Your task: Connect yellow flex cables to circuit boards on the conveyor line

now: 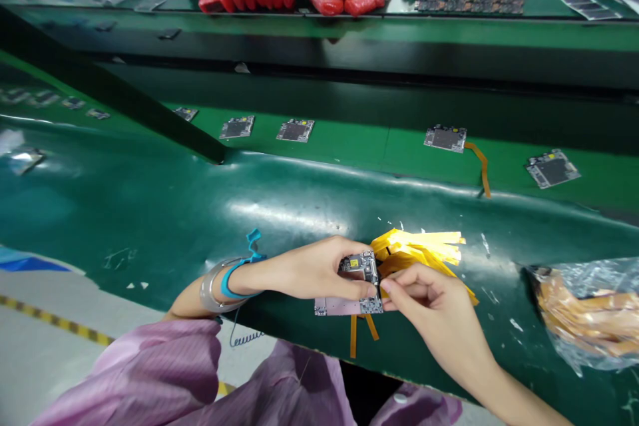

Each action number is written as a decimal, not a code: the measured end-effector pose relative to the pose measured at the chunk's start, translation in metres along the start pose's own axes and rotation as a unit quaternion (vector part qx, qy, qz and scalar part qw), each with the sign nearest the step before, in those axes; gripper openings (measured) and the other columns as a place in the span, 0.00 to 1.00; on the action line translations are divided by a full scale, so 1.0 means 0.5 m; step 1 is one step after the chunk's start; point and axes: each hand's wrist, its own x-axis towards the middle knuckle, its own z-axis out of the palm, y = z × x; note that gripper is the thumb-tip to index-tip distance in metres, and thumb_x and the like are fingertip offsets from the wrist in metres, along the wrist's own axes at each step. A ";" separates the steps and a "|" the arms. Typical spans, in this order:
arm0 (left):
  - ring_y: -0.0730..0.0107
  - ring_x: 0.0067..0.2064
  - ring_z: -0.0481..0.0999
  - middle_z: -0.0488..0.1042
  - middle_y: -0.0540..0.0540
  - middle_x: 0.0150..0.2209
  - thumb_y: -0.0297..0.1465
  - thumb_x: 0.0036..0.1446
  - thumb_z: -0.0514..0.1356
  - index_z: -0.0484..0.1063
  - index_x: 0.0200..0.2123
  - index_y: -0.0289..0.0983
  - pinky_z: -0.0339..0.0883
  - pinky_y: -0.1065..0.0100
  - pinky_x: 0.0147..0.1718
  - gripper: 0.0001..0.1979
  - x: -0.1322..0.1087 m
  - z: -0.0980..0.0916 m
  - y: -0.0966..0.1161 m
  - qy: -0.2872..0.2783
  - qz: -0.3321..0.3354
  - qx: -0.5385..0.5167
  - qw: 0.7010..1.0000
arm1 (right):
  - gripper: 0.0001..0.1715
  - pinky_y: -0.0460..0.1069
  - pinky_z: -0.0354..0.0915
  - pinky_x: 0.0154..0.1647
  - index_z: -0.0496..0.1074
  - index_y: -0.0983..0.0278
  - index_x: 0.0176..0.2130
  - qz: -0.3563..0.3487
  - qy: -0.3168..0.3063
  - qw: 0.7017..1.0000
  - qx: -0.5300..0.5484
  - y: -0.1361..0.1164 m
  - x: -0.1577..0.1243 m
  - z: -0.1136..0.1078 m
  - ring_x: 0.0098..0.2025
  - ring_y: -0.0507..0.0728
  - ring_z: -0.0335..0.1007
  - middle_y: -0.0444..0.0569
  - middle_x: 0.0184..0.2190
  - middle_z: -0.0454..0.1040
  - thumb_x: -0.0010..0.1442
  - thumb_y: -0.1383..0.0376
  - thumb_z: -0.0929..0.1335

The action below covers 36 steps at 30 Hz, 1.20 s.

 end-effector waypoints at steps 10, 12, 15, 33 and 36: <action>0.77 0.28 0.60 0.63 0.55 0.26 0.34 0.56 0.61 0.67 0.30 0.36 0.54 0.74 0.25 0.08 -0.001 0.000 0.000 -0.008 -0.012 -0.013 1.000 | 0.13 0.41 0.73 0.33 0.77 0.62 0.27 -0.009 -0.036 0.999 -0.024 -0.019 -0.003 -0.001 0.30 0.53 0.79 0.45 0.26 0.80 0.57 0.57 0.76; 0.77 0.28 0.60 0.63 0.55 0.26 0.34 0.56 0.61 0.67 0.29 0.36 0.54 0.74 0.25 0.08 -0.001 0.001 -0.002 -0.006 -0.014 -0.019 1.000 | 0.13 0.42 0.74 0.34 0.77 0.62 0.27 0.003 -0.039 0.999 -0.022 -0.028 -0.001 0.001 0.30 0.53 0.79 0.46 0.26 0.80 0.57 0.57 0.76; 0.77 0.28 0.59 0.63 0.55 0.26 0.34 0.55 0.61 0.69 0.30 0.36 0.54 0.73 0.25 0.08 0.002 0.005 -0.008 0.004 -0.015 -0.034 0.999 | 0.13 0.43 0.75 0.34 0.77 0.62 0.26 0.003 -0.030 0.999 -0.024 -0.033 0.002 0.002 0.30 0.54 0.80 0.46 0.27 0.81 0.56 0.56 0.76; 0.74 0.29 0.64 0.66 0.52 0.27 0.50 0.66 0.51 0.66 0.31 0.37 0.59 0.70 0.29 0.23 0.028 -0.030 -0.026 0.114 0.003 0.076 0.991 | 0.22 0.53 0.77 0.43 0.79 0.63 0.38 0.016 -0.046 0.999 0.013 -0.011 0.065 -0.001 0.38 0.60 0.81 0.50 0.37 0.81 0.50 0.51 0.79; 0.69 0.40 0.74 0.76 0.46 0.39 0.47 0.71 0.42 0.71 0.41 0.37 0.67 0.68 0.42 0.24 0.037 -0.098 -0.044 0.226 0.028 0.144 0.963 | 0.22 0.51 0.78 0.41 0.78 0.64 0.38 -0.017 0.002 0.999 0.045 -0.035 0.121 -0.005 0.35 0.59 0.81 0.50 0.36 0.81 0.49 0.53 0.80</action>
